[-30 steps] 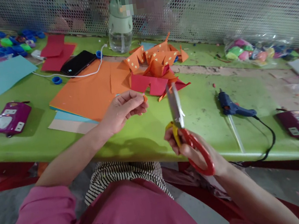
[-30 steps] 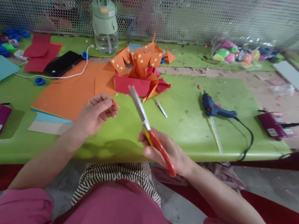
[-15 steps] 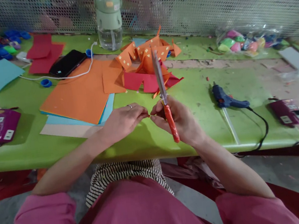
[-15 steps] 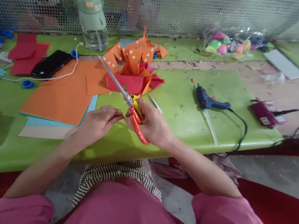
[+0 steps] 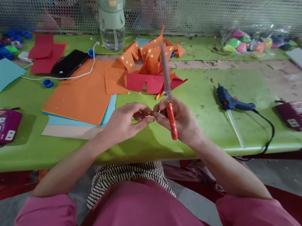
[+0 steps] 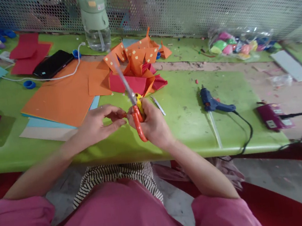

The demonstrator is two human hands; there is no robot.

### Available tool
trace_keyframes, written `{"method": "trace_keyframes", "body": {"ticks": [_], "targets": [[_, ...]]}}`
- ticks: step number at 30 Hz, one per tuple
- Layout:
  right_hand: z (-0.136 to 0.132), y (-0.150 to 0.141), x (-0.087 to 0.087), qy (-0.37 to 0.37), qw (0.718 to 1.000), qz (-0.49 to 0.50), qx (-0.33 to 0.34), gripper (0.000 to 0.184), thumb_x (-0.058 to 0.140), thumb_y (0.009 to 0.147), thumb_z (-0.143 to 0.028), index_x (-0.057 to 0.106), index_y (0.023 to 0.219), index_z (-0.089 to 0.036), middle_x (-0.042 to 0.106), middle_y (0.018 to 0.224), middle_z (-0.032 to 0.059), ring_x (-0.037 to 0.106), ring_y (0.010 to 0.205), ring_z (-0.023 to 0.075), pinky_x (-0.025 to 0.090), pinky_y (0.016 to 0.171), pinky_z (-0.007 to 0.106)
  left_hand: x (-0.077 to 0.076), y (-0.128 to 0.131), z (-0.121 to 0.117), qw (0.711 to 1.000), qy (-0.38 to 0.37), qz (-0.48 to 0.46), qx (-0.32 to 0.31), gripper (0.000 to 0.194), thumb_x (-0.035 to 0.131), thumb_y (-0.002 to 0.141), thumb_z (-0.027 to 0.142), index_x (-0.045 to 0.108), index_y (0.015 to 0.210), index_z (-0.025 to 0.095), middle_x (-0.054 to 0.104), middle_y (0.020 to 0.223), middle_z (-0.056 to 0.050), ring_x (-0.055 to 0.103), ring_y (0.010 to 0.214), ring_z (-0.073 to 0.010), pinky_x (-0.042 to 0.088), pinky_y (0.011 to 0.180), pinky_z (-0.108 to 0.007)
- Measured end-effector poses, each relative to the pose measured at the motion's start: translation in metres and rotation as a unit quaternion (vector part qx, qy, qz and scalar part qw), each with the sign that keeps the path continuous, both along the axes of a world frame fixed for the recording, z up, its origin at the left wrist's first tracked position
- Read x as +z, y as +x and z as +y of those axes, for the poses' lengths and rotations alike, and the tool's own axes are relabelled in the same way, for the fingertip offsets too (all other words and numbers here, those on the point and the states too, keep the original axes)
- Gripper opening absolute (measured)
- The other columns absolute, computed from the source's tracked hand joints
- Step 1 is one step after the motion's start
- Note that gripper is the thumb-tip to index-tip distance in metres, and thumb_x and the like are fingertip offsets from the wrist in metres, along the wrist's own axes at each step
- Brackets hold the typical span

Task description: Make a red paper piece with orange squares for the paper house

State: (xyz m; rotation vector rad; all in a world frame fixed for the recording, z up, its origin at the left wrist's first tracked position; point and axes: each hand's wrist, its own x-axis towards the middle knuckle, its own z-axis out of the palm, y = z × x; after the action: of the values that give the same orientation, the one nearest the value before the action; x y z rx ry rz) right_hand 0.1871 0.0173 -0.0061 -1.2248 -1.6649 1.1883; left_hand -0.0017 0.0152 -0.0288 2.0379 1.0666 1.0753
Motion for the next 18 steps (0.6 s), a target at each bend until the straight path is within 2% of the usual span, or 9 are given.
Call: {"method": "trace_keyframes", "body": {"ticks": [2,4,9,11,13,18], "targets": [[-0.003,-0.005,-0.003,0.010,0.997,0.069,-0.025,0.032,0.071,0.079,-0.039,0.042,0.083,-0.026,0.055,0.083,-0.0022,0.057,0.077,0.0131,0.049,0.070,0.031,0.005,0.000,0.000,0.992,-0.100,-0.077,-0.004,0.024,0.070,0.087,0.041,0.067,0.091,0.017,0.075,0.087,-0.004,0.068,0.073,-0.0120,0.056,0.071,-0.024],[-0.006,-0.011,-0.006,0.029,0.994,0.096,-0.054,0.029,0.068,0.080,-0.035,0.040,0.082,-0.026,0.055,0.083,-0.0025,0.058,0.081,0.0134,0.051,0.074,0.033,0.008,-0.001,-0.001,0.977,-0.168,-0.130,-0.003,0.028,0.073,0.083,0.043,0.068,0.090,0.017,0.074,0.085,-0.004,0.068,0.073,-0.0126,0.055,0.068,-0.023],[-0.014,-0.026,-0.010,0.026,0.987,0.127,-0.096,0.030,0.066,0.080,-0.034,0.037,0.083,-0.027,0.056,0.086,-0.0018,0.057,0.077,0.0125,0.051,0.074,0.033,0.004,0.000,0.001,0.950,-0.213,-0.228,-0.010,0.028,0.079,0.077,0.040,0.067,0.087,0.017,0.072,0.082,-0.002,0.067,0.074,-0.0113,0.054,0.066,-0.021],[-0.016,-0.029,-0.011,0.024,0.985,0.137,-0.103,0.031,0.066,0.081,-0.036,0.036,0.083,-0.027,0.056,0.087,-0.0015,0.057,0.076,0.0125,0.051,0.073,0.034,0.003,0.000,0.001,0.947,-0.215,-0.239,-0.017,0.028,0.078,0.078,0.040,0.066,0.086,0.016,0.071,0.080,-0.002,0.066,0.072,-0.0111,0.054,0.065,-0.021],[-0.017,-0.029,-0.011,0.027,0.985,0.133,-0.104,0.030,0.065,0.082,-0.037,0.037,0.083,-0.027,0.057,0.087,-0.0013,0.057,0.076,0.0129,0.051,0.073,0.034,0.004,-0.001,0.002,0.956,-0.197,-0.218,-0.011,0.025,0.074,0.081,0.039,0.065,0.085,0.017,0.070,0.078,-0.002,0.065,0.070,-0.0106,0.053,0.063,-0.021],[-0.015,-0.017,-0.011,0.037,0.995,0.080,-0.053,0.034,0.072,0.079,-0.040,0.042,0.084,-0.027,0.061,0.094,-0.0002,0.051,0.070,0.0116,0.047,0.064,0.031,0.006,-0.004,0.001,0.998,-0.048,-0.026,0.031,0.005,0.066,0.085,0.023,0.065,0.086,0.019,0.071,0.079,-0.001,0.065,0.071,-0.0115,0.050,0.067,-0.023]]}}
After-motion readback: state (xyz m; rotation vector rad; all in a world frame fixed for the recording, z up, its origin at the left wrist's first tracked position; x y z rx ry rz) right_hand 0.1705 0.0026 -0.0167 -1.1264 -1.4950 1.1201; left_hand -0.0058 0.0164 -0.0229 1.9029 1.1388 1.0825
